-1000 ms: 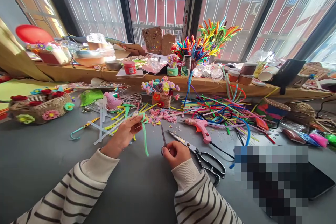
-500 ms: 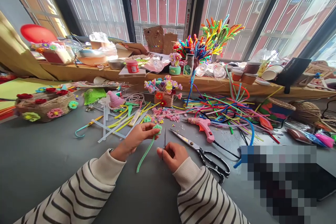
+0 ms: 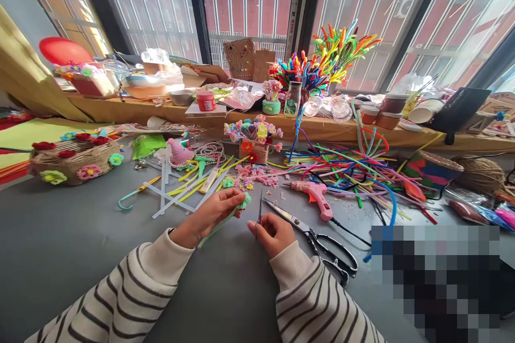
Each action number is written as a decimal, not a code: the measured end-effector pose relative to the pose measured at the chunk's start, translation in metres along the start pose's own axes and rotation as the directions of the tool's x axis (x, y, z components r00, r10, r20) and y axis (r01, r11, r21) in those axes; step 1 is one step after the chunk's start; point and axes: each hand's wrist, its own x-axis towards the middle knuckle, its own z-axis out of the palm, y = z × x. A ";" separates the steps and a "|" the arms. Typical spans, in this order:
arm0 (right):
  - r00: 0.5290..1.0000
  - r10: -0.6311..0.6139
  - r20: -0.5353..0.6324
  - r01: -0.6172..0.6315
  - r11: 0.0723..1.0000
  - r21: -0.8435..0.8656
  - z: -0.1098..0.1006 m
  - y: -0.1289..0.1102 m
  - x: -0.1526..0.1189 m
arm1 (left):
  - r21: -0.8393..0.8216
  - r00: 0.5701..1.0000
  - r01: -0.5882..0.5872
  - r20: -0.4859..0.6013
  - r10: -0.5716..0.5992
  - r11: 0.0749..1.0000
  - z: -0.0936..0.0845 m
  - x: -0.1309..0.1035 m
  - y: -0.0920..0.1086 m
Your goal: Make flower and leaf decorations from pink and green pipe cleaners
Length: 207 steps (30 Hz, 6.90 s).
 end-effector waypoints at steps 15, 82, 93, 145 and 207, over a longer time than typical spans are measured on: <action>0.974 0.156 -0.162 -0.100 0.946 0.309 -0.002 0.005 0.003 | 0.182 0.979 0.117 0.144 -0.145 0.976 0.007 -0.007 0.000; 0.998 0.053 0.025 -0.052 0.998 -0.046 0.001 0.004 -0.001 | 0.128 0.963 -0.142 -0.211 0.167 0.982 0.016 -0.004 -0.013; 0.983 -0.097 0.153 0.150 0.909 -0.390 0.003 -0.005 -0.009 | 0.117 0.941 -0.195 -0.258 0.219 0.974 0.020 -0.007 -0.007; 0.978 -0.173 0.115 0.203 0.910 -0.363 0.006 0.000 -0.009 | 0.047 0.935 -0.243 -0.256 0.247 0.969 0.019 -0.007 -0.007; 0.960 -0.009 -0.281 0.017 1.000 0.026 -0.004 0.003 -0.003 | 0.146 1.000 0.020 -0.002 -0.020 0.989 0.020 -0.006 -0.012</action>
